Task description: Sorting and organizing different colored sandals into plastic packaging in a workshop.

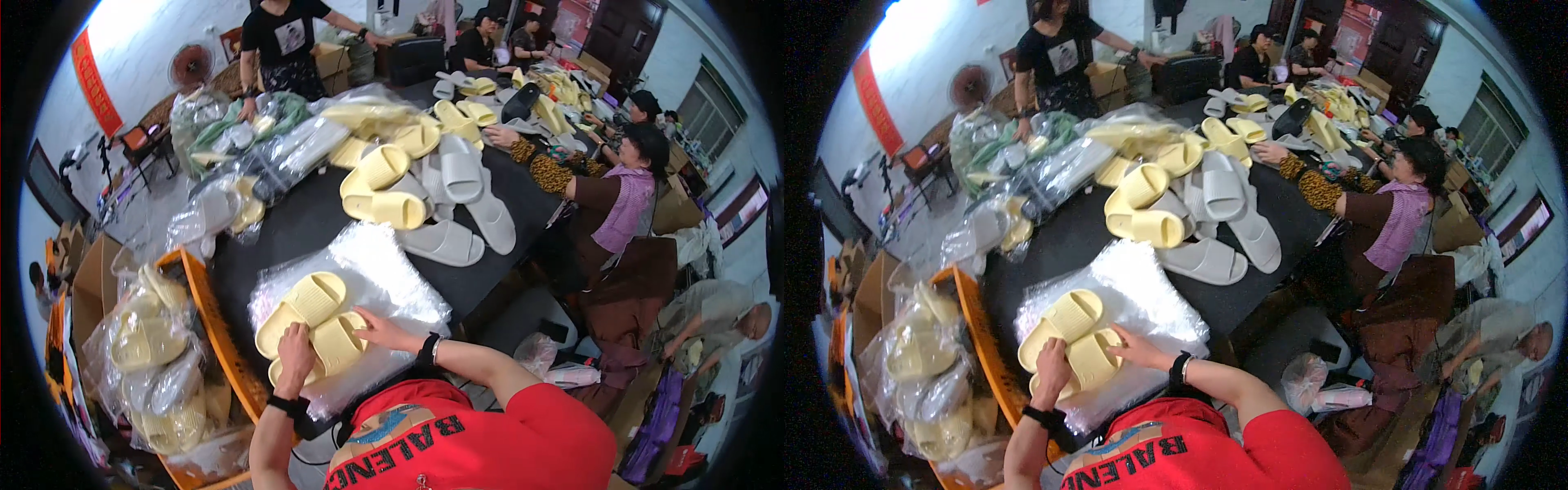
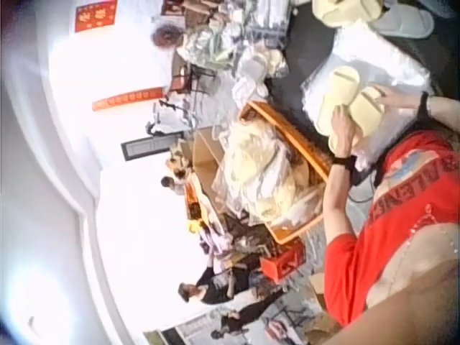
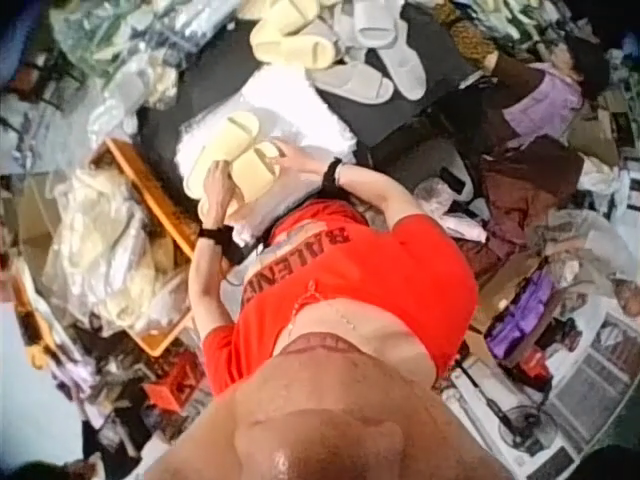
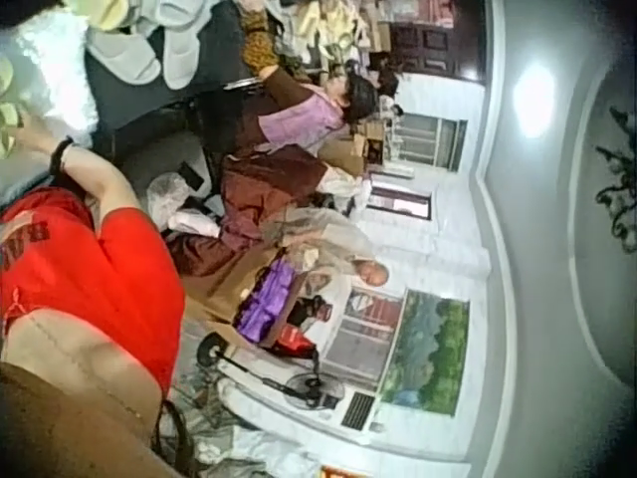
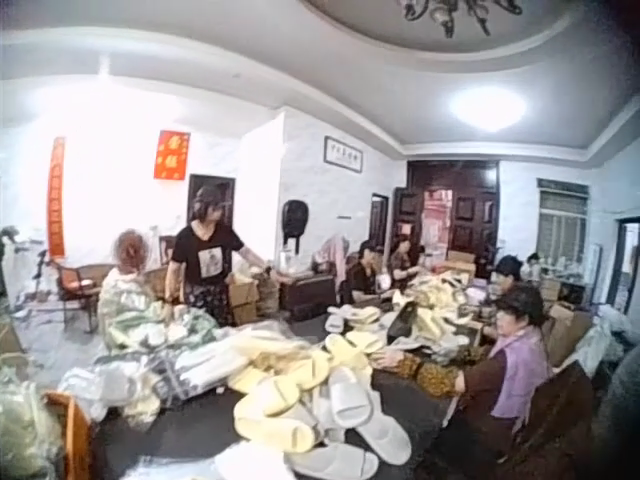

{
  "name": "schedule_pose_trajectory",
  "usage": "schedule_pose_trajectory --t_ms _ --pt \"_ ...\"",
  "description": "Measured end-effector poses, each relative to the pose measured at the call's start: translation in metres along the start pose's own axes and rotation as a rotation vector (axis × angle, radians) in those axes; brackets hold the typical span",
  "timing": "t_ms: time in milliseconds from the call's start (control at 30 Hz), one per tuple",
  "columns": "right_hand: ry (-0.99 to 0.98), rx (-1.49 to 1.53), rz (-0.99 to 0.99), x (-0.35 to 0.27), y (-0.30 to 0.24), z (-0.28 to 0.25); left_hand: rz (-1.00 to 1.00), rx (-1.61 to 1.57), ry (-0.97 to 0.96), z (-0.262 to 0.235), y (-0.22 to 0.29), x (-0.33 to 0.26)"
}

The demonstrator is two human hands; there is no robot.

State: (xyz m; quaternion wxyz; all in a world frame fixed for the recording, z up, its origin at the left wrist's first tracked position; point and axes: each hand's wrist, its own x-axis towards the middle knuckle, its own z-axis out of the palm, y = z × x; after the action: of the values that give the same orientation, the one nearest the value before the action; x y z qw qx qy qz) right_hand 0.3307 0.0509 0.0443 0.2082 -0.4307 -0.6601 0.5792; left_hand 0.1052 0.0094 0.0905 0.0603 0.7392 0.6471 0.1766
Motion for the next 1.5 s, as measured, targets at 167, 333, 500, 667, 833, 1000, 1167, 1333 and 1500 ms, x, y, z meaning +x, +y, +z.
schedule_pose_trajectory --t_ms 167,333,500,667,833,1000,1167,1333,1500 --pt "0.251 0.008 -0.104 0.025 0.018 -0.024 -0.008 -0.061 -0.003 0.011 0.028 0.012" --pt "0.204 0.115 -0.024 0.020 0.022 -0.055 -0.016 -0.082 -0.017 0.030 0.039 0.002" --pt "0.133 0.013 -0.041 0.024 0.038 -0.056 -0.076 -0.121 -0.029 0.040 0.040 0.001" --pt "-0.004 -0.162 -0.119 0.012 -0.002 -0.060 -0.070 -0.188 0.012 0.011 0.056 0.010" --pt "-0.072 -0.108 -0.155 0.023 -0.007 -0.072 0.025 -0.193 0.002 0.026 0.058 0.018" --pt "0.081 -0.209 -0.210 0.016 -0.034 -0.105 -0.052 -0.143 0.369 0.047 0.041 -0.001" --pt "0.135 -0.337 -0.304 -0.003 -0.059 -0.165 -0.327 -0.173 0.014 0.081 0.001 -0.039" --pt "0.318 -0.386 -0.304 -0.029 -0.092 -0.252 -0.258 -0.025 -0.144 0.073 0.011 -0.030" --pt "0.613 0.347 -0.294 -0.015 -0.080 -0.339 -0.348 0.087 -0.086 0.080 0.027 -0.028"
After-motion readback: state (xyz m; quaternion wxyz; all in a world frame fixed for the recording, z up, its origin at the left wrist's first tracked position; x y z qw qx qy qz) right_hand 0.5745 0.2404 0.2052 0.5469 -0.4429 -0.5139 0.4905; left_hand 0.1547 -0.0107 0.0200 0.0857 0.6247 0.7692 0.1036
